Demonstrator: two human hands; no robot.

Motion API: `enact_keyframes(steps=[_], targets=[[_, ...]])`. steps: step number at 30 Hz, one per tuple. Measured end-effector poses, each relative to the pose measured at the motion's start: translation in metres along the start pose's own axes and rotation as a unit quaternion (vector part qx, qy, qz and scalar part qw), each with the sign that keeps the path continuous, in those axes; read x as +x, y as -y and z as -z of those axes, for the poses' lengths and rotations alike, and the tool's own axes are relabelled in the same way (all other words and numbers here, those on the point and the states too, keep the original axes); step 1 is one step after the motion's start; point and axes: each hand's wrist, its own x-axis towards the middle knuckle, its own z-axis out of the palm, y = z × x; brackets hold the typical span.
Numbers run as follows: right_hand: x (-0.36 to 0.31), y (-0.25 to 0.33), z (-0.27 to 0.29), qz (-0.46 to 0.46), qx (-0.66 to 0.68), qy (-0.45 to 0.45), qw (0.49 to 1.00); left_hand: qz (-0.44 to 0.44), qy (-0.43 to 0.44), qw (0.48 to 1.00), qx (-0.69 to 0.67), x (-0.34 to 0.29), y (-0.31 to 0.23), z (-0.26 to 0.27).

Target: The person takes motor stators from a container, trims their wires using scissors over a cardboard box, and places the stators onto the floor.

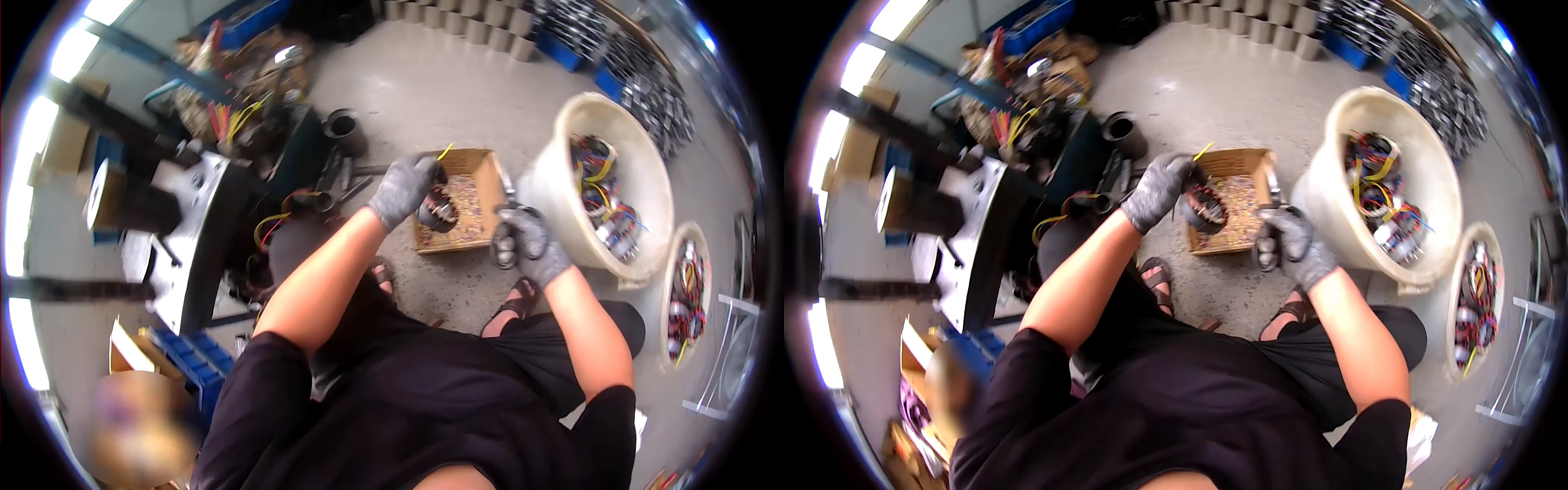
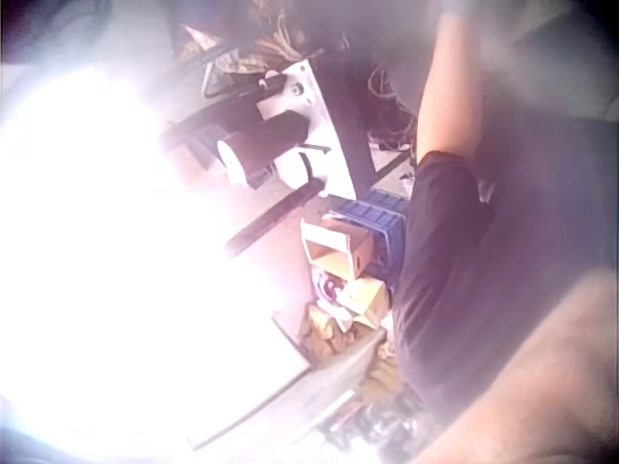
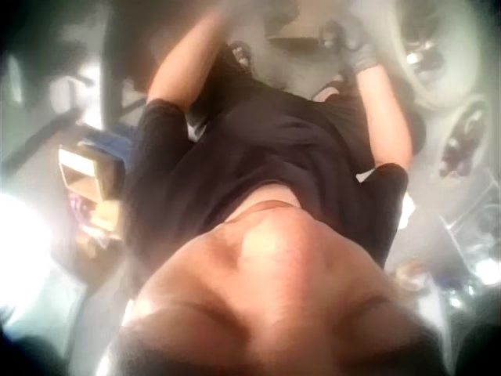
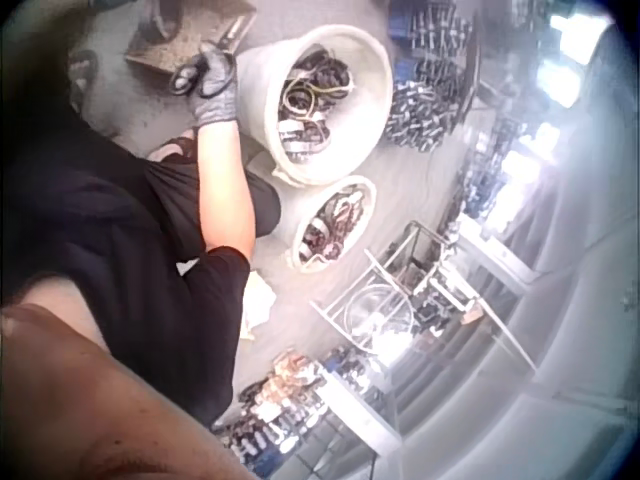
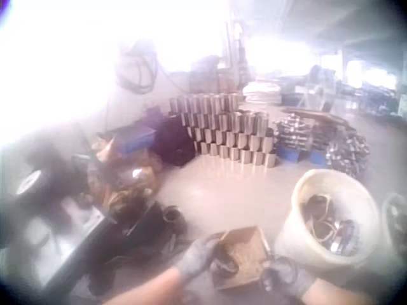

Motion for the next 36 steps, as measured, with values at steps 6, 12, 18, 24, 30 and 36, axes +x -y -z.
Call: enact_keyframes(steps=[6,12,18,24,30,36], targets=[[-0.045,0.019,-0.010,0.142,-0.010,0.030,0.989,-0.032,0.113,0.985,0.126,0.007,-0.019,0.115],[-0.062,0.040,0.007,0.206,-0.081,0.051,0.974,0.129,0.161,0.974,0.091,-0.032,0.069,0.131],[-0.056,0.064,0.029,0.242,-0.055,0.043,0.968,0.397,0.155,0.903,0.060,-0.082,0.121,0.127],[-0.052,0.074,0.037,0.244,-0.028,0.021,0.969,0.396,0.219,0.874,0.180,-0.147,0.189,0.122],[-0.051,0.076,0.034,0.225,-0.014,-0.008,0.974,0.502,0.218,0.807,0.220,-0.195,0.194,0.142],[-0.070,0.118,0.032,0.281,-0.069,-0.085,0.953,0.457,0.050,0.878,0.137,-0.164,0.128,0.145]])
